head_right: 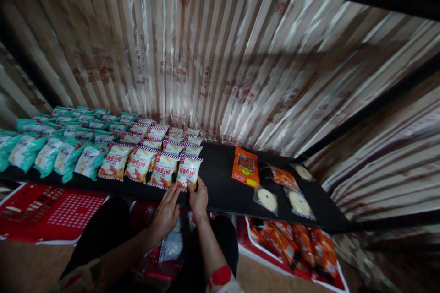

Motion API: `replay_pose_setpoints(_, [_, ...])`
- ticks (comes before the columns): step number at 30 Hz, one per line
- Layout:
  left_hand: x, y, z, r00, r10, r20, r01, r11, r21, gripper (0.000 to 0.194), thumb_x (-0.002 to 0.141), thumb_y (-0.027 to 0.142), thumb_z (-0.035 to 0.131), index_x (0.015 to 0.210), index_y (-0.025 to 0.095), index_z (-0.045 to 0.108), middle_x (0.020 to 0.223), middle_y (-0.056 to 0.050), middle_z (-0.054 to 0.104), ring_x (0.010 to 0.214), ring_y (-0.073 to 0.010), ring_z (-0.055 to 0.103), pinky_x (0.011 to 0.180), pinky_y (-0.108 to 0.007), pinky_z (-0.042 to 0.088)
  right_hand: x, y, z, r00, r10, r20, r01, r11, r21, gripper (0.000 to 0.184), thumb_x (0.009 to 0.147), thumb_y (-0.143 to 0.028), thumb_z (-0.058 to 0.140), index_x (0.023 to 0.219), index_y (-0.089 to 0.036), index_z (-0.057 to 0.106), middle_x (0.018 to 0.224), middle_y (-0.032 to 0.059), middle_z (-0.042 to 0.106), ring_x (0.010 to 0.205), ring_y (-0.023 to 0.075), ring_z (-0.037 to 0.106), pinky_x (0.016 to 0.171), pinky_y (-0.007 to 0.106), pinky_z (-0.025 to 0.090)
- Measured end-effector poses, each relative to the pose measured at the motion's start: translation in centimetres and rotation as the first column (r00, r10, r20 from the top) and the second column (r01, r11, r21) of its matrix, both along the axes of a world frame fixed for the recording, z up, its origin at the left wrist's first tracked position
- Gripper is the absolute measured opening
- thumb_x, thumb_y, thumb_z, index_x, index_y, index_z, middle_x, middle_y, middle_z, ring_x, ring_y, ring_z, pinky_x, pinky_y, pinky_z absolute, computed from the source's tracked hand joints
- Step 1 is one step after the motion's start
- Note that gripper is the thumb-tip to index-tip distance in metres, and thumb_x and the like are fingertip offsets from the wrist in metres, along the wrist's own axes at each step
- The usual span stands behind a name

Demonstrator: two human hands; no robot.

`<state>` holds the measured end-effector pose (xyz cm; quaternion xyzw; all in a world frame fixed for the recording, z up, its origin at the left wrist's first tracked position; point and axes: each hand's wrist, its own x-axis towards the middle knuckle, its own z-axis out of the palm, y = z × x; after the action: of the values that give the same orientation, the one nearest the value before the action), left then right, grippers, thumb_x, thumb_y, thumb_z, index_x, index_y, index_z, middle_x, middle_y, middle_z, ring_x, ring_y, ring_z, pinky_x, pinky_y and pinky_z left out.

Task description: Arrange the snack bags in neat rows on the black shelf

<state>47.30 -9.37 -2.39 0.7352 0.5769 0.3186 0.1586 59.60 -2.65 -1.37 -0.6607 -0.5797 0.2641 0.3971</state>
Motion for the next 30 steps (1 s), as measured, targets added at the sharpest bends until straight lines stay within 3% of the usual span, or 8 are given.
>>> replay_pose_setpoints(8, [0.1, 0.1, -0.3, 0.999, -0.017, -0.031, 0.018, 0.999, 0.033, 0.055, 0.077, 0.004, 0.034, 0.132, 0.006, 0.036, 0.144, -0.016, 0.029, 0.136, -0.0235, 0.017, 0.109, -0.044, 0.028, 0.2, 0.3, -0.4, 0.996, 0.038, 0.076, -0.040, 0.999, 0.018, 0.046, 0.077, -0.044, 0.048, 0.112, -0.016, 0.060, 0.106, 0.0109, 0.064, 0.096, 0.0237, 0.057, 0.085, 0.034, 0.042])
replay_pose_setpoints(14, [-0.1, 0.1, -0.4, 0.999, -0.027, -0.031, 0.028, 0.999, 0.035, 0.058, 0.076, 0.003, 0.034, 0.134, 0.008, 0.033, 0.146, -0.013, 0.027, 0.137, -0.0223, 0.013, 0.109, -0.043, 0.028, -0.1, -0.1, -0.3, 1.000, -0.018, 0.003, 0.017, 0.996, 0.082, 0.062, 0.078, -0.049, 0.047, 0.126, -0.010, 0.047, 0.116, 0.0162, 0.058, 0.106, 0.0249, 0.053, 0.091, 0.036, 0.040])
replay_pose_setpoints(22, [-0.1, 0.2, -1.2, 0.999, -0.022, -0.045, 0.024, 0.998, 0.052, 0.059, 0.074, 0.002, 0.034, 0.133, 0.007, 0.035, 0.144, -0.015, 0.030, 0.136, -0.0244, 0.016, 0.108, -0.047, 0.031, -0.1, -0.2, -0.9, 0.992, 0.035, 0.120, -0.050, 0.991, 0.123, 0.049, 0.082, -0.046, 0.043, 0.119, -0.017, 0.055, 0.112, 0.0124, 0.060, 0.102, 0.0239, 0.053, 0.090, 0.037, 0.040])
replay_pose_setpoints(30, [-0.9, -0.9, -0.6, 0.997, -0.073, -0.036, 0.077, 0.987, 0.139, 0.048, 0.076, 0.001, 0.035, 0.122, 0.005, 0.046, 0.141, -0.016, 0.035, 0.135, -0.0252, 0.019, 0.106, -0.046, 0.033, -0.3, -1.1, -0.7, 0.996, -0.090, 0.003, 0.089, 0.987, 0.134, 0.059, 0.080, -0.050, 0.044, 0.122, -0.009, 0.049, 0.116, 0.0179, 0.057, 0.107, 0.0255, 0.051, 0.092, 0.039, 0.038])
